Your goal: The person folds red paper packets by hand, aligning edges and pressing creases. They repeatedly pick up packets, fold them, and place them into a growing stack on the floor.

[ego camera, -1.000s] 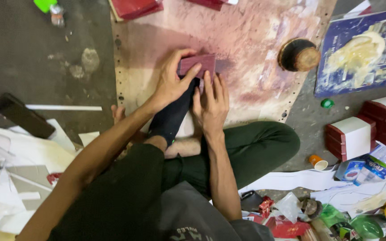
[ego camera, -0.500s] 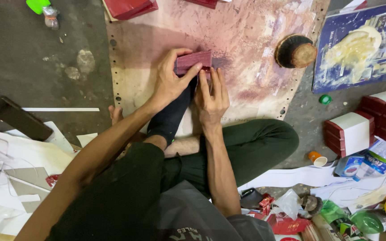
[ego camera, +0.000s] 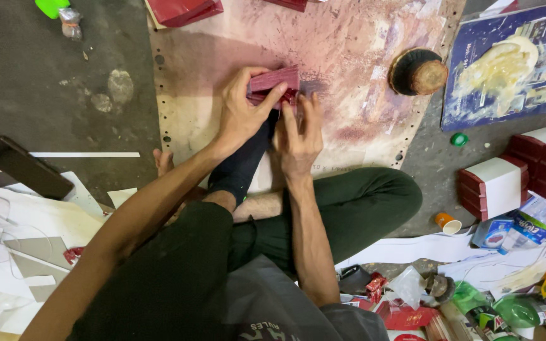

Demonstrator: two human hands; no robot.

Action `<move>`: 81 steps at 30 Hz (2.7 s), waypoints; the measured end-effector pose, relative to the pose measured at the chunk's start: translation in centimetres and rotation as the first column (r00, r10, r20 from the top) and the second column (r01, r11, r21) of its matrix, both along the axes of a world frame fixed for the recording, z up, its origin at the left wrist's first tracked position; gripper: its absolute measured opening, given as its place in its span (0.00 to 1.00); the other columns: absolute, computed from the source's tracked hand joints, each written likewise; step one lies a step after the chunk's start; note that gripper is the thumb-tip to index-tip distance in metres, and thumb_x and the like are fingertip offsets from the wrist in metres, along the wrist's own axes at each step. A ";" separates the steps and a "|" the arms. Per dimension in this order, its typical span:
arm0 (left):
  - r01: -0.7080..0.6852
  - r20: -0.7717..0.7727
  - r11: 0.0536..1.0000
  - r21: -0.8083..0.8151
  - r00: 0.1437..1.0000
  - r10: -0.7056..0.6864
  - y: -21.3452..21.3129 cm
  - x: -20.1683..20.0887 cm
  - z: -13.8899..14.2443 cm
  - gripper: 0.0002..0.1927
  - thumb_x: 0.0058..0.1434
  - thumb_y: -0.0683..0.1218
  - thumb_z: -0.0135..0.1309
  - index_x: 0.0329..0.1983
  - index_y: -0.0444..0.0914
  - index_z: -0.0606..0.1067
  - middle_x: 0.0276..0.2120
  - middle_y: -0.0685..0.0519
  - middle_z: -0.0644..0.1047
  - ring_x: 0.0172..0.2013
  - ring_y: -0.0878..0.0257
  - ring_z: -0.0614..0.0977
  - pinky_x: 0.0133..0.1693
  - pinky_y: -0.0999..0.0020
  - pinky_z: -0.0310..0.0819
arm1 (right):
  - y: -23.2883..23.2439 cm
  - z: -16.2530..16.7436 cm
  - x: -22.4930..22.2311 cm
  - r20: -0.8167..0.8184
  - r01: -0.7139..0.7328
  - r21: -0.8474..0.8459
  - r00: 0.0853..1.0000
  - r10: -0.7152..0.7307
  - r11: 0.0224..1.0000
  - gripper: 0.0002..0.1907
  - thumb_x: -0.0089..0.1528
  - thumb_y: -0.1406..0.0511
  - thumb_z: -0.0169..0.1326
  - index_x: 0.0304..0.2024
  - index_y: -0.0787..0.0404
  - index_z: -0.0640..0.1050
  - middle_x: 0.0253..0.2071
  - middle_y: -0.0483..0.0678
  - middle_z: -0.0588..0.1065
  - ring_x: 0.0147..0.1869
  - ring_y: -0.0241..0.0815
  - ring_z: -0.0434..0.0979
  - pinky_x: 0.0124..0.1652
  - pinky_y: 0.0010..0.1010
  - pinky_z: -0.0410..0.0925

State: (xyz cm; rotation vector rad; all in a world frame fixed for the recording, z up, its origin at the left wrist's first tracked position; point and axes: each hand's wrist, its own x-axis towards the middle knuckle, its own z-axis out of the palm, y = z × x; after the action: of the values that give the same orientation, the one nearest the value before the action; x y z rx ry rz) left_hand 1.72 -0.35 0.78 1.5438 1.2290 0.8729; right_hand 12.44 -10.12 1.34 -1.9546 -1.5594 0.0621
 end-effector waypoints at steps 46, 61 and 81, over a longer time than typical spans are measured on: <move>0.227 0.087 0.974 -0.025 0.971 -0.224 1.5 -3.0 -0.4 0.19 0.70 0.48 0.58 0.57 0.32 0.72 0.53 0.42 0.77 0.53 0.52 0.80 0.56 0.60 0.75 | 1.4 0.7 5.9 -0.503 0.167 0.142 0.861 -0.074 0.976 0.14 0.67 0.79 0.53 0.52 0.64 0.80 0.53 0.55 0.78 0.58 0.51 0.80 0.57 0.38 0.77; 0.238 0.178 0.970 -0.041 0.957 -0.227 0.8 -2.0 -1.7 0.20 0.72 0.44 0.56 0.64 0.34 0.69 0.52 0.45 0.76 0.54 0.51 0.80 0.59 0.60 0.76 | 1.4 -2.3 -1.5 -0.806 -0.008 0.101 0.585 0.087 0.995 0.56 0.62 0.82 0.45 0.81 0.50 0.30 0.81 0.59 0.48 0.84 0.52 0.50 0.78 0.39 0.52; 0.154 0.228 0.963 0.222 0.952 -0.205 10.6 -12.8 5.7 0.18 0.64 0.52 0.62 0.52 0.39 0.79 0.52 0.48 0.80 0.55 0.57 0.79 0.60 0.60 0.71 | 14.9 4.5 -0.6 -0.985 -0.242 -0.044 -0.151 -0.083 0.969 0.28 0.64 0.72 0.59 0.67 0.69 0.70 0.53 0.52 0.76 0.52 0.41 0.77 0.51 0.31 0.73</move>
State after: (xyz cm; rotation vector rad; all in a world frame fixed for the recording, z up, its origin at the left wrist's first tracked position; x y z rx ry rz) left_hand -11.06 10.23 6.50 1.6203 0.8241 1.0595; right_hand 11.88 4.75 5.89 -1.0707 -0.4365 1.5481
